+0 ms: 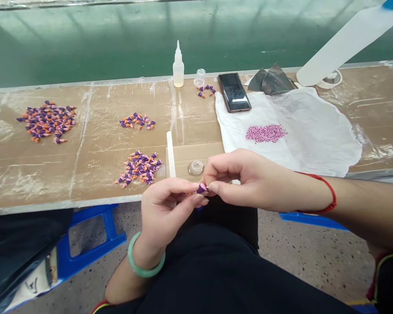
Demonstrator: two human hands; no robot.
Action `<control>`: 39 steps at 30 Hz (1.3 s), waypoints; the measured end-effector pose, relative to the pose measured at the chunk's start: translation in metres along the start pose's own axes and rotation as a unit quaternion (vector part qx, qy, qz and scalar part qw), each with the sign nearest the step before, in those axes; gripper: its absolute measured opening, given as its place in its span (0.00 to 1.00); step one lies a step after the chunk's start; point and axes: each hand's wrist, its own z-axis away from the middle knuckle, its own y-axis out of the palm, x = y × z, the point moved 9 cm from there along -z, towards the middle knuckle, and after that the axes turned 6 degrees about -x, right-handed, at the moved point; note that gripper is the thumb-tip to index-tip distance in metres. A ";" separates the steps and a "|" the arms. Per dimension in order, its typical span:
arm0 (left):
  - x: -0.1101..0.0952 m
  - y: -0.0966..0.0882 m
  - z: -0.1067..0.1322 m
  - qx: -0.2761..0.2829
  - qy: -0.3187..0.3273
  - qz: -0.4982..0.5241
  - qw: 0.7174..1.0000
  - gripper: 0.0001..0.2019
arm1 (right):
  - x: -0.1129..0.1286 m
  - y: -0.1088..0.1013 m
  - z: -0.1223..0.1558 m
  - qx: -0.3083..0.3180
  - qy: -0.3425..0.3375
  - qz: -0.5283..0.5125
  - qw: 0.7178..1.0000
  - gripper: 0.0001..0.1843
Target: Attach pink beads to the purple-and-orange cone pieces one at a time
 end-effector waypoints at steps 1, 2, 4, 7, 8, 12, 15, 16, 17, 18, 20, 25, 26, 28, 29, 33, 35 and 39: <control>0.000 0.000 0.001 0.001 0.000 -0.005 1.000 0.11 | 0.000 0.000 0.000 -0.004 -0.004 0.002 1.000 0.05; 0.001 0.000 0.002 0.000 -0.001 -0.009 1.000 0.11 | 0.001 0.000 0.001 -0.007 -0.008 0.003 1.000 0.05; 0.002 0.000 0.003 -0.002 -0.002 -0.013 1.000 0.12 | 0.002 -0.001 0.002 -0.015 -0.018 0.003 1.000 0.05; 0.001 0.002 0.003 -0.001 0.002 -0.011 1.000 0.13 | 0.006 -0.001 0.004 -0.024 -0.034 0.010 0.999 0.05; 0.001 0.003 0.003 0.001 0.003 -0.011 1.000 0.14 | 0.007 -0.001 0.004 -0.026 -0.040 0.016 0.999 0.05; 0.000 0.005 0.001 0.007 0.000 -0.011 1.000 0.14 | 0.011 -0.001 0.005 -0.030 -0.060 0.043 0.997 0.06; 0.000 0.006 0.000 0.012 -0.004 -0.015 1.000 0.14 | 0.012 -0.003 0.006 -0.036 -0.071 0.058 0.995 0.06; -0.001 0.006 0.000 0.013 -0.005 -0.018 1.000 0.15 | 0.013 -0.004 0.007 -0.037 -0.075 0.064 0.994 0.07; -0.001 0.006 -0.001 0.014 -0.005 -0.022 1.000 0.15 | 0.013 -0.004 0.008 -0.036 -0.081 0.070 0.994 0.07; -0.002 0.006 -0.001 0.015 -0.005 -0.026 1.000 0.15 | 0.013 -0.005 0.009 -0.034 -0.085 0.080 0.993 0.07; -0.003 0.005 -0.001 0.016 -0.004 -0.036 0.999 0.15 | 0.012 -0.010 0.011 -0.041 -0.088 0.100 0.990 0.09; -0.004 0.006 0.001 0.020 0.012 -0.078 0.997 0.15 | 0.002 -0.028 0.017 -0.105 -0.066 0.105 0.987 0.10; -0.005 0.007 0.001 0.019 0.016 -0.089 0.996 0.15 | -0.001 -0.028 0.018 -0.104 -0.064 0.106 0.987 0.10; -0.005 0.008 0.001 0.016 0.020 -0.111 0.993 0.14 | -0.005 -0.030 0.020 -0.099 -0.063 0.110 0.987 0.10; -0.005 0.009 0.002 0.014 0.022 -0.122 0.992 0.13 | -0.007 -0.031 0.021 -0.100 -0.063 0.111 0.987 0.10; -0.008 0.010 -0.001 0.015 0.033 -0.192 0.981 0.09 | -0.018 -0.045 0.027 -0.121 -0.055 0.111 0.985 0.11; -0.011 0.010 -0.007 0.036 0.058 -0.271 0.960 0.07 | -0.027 -0.057 0.033 -0.141 -0.042 0.110 0.983 0.11; -0.021 0.000 -0.028 0.103 0.162 -0.474 0.860 0.05 | -0.058 -0.094 0.053 -0.243 -0.021 0.134 0.960 0.11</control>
